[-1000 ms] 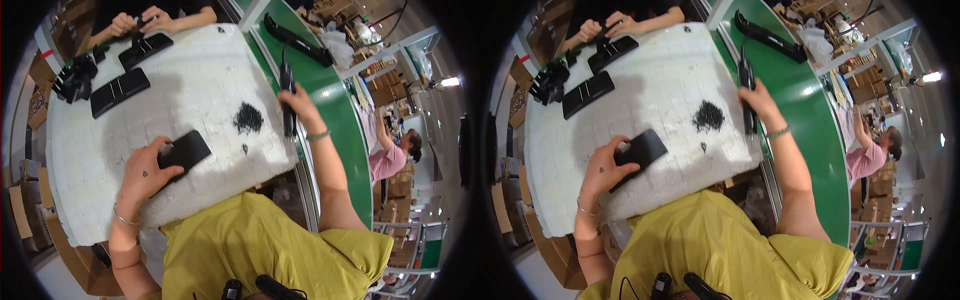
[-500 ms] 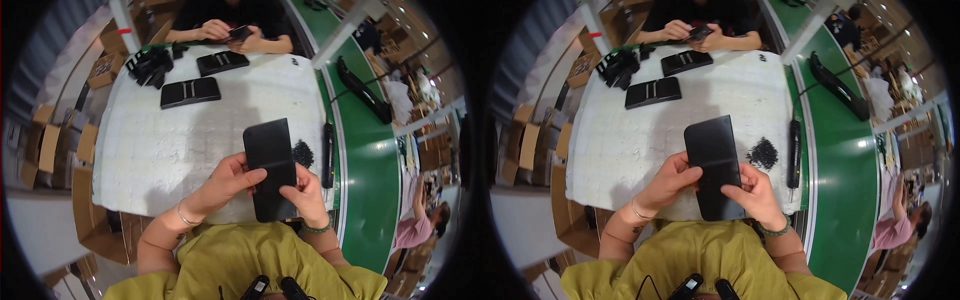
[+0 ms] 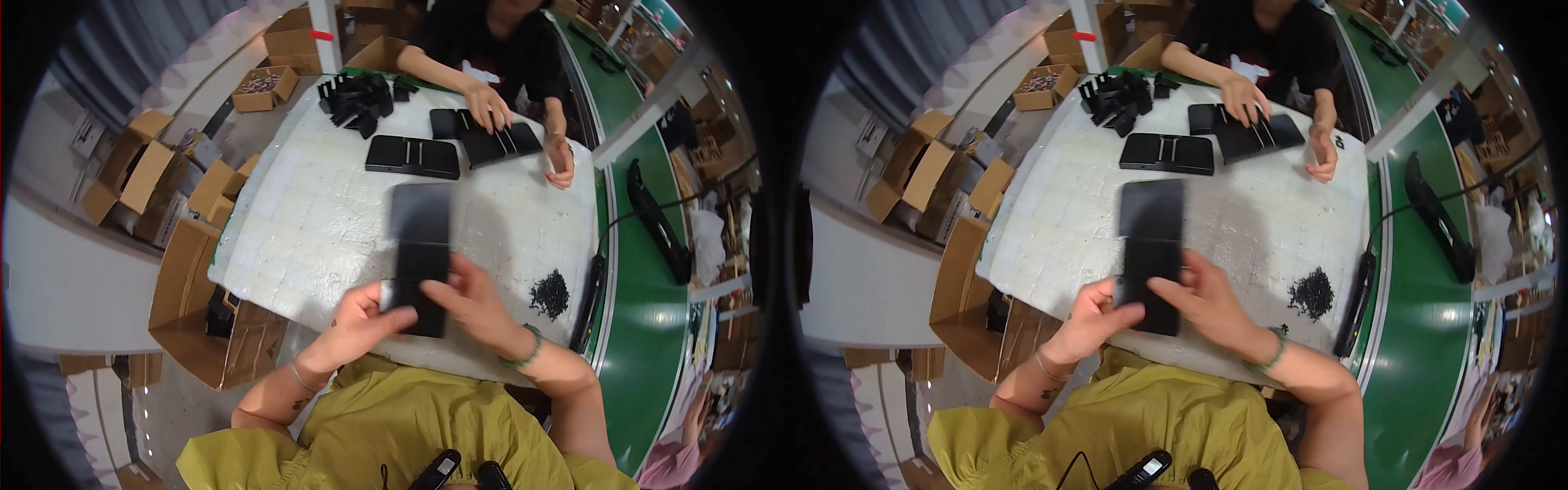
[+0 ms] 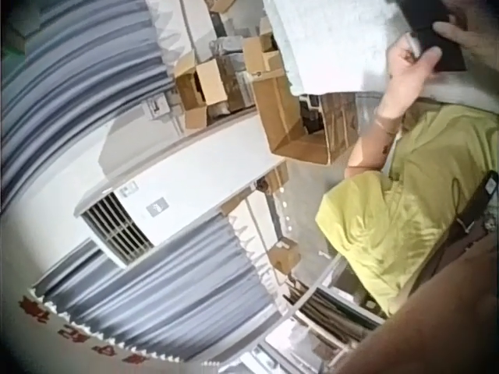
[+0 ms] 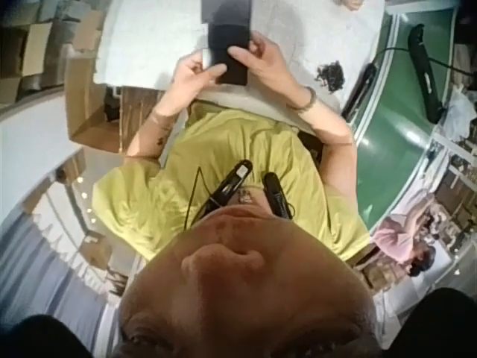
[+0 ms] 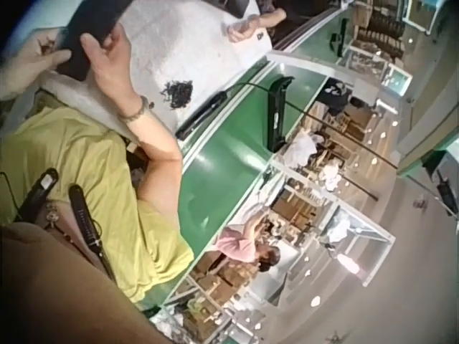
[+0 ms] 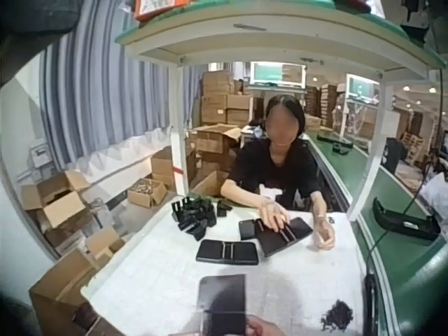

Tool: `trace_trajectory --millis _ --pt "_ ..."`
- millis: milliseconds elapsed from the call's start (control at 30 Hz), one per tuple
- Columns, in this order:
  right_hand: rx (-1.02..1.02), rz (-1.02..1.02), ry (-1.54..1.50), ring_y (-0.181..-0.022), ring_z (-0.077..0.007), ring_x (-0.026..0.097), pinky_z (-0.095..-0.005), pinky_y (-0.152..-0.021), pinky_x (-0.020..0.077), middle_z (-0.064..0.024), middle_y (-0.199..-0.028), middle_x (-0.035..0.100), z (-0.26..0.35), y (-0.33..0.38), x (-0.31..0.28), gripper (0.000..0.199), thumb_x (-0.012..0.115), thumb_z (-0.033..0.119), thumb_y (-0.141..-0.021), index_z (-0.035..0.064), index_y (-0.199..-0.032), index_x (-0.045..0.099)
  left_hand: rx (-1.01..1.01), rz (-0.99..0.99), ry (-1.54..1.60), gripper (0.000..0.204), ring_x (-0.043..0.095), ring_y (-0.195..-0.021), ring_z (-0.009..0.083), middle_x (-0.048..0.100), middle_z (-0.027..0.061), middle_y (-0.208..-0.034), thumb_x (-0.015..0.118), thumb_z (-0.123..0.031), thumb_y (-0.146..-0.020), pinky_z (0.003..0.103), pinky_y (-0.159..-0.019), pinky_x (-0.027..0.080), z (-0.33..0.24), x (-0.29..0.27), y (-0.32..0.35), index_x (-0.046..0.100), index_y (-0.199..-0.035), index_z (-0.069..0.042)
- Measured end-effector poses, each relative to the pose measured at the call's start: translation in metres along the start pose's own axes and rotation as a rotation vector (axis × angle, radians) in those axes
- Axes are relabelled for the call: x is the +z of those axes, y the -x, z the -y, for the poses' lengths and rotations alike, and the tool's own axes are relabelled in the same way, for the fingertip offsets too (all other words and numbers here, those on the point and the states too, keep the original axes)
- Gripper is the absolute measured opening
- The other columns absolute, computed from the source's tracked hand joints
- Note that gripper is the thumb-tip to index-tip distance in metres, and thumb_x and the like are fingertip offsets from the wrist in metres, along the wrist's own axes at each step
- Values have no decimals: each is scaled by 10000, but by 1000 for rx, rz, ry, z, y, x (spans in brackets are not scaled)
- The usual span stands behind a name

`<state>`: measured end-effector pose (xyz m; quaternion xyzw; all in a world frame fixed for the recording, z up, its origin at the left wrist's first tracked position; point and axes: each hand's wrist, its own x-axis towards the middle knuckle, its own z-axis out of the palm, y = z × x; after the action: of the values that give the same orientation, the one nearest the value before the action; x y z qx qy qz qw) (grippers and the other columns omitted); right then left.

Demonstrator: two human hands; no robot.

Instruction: Assembling small plastic components by inserting and tightening screws using an electric screwdriver.

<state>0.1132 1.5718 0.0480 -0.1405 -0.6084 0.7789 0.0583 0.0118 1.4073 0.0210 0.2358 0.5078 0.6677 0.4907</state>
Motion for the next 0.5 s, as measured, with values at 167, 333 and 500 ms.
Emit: trace_trajectory --millis 167,333,500 --pt "-276 177 813 -630 -168 607 -306 -598 470 -81 -716 643 -33 -57 -4 277 605 257 -869 6 -984 583 202 -771 -545 232 580 -780 105 627 76 -940 602 -123 -870 260 -653 493 22 -88 -6 587 -1073 -11" --pt "-391 298 900 -618 -278 627 -360 -584 481 -122 -667 637 -31 -95 -4 149 604 173 -803 30 -838 621 422 -962 -1509 278 569 -861 224 579 123 -983 556 -188 -892 313 -763 453 29 -104 -10 560 -1114 -21" --pt "-622 -55 945 -694 -337 644 -436 -645 510 -155 -706 650 -11 -175 -29 119 577 132 -762 28 -784 632 478 -965 -1292 265 530 -830 221 545 108 -1051 522 -198 -910 307 -754 442 30 -99 -14 561 -1108 -26"
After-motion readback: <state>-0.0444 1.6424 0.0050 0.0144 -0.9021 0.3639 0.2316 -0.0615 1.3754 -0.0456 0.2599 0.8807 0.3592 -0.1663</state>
